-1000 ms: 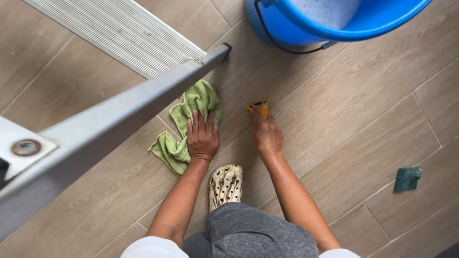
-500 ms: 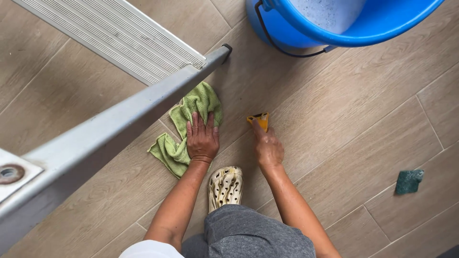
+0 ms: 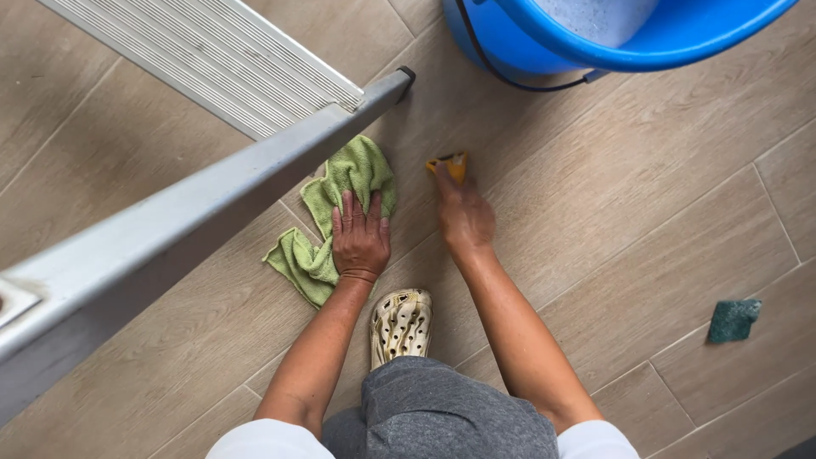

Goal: Cleaning the floor and grout lines using a cloth, scraper, and sponge.

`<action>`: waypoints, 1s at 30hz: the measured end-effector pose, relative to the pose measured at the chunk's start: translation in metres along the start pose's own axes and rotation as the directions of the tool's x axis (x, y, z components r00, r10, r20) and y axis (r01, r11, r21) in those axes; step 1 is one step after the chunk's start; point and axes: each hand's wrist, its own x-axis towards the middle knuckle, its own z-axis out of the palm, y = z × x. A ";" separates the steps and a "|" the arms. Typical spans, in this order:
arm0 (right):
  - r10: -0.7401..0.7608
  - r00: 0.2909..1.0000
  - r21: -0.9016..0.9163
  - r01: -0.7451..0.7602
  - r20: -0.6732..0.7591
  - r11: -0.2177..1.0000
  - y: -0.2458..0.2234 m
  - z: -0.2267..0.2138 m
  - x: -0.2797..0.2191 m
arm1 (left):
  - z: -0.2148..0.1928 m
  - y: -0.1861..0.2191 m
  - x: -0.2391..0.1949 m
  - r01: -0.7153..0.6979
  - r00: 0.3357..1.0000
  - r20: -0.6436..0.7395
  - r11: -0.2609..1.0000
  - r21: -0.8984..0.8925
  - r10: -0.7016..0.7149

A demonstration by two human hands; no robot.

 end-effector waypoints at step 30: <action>0.609 0.687 0.749 -0.142 -0.396 0.647 0.181 -0.075 -0.093 | 0.060 0.210 0.146 -0.549 0.815 0.029 0.787 -0.281 0.579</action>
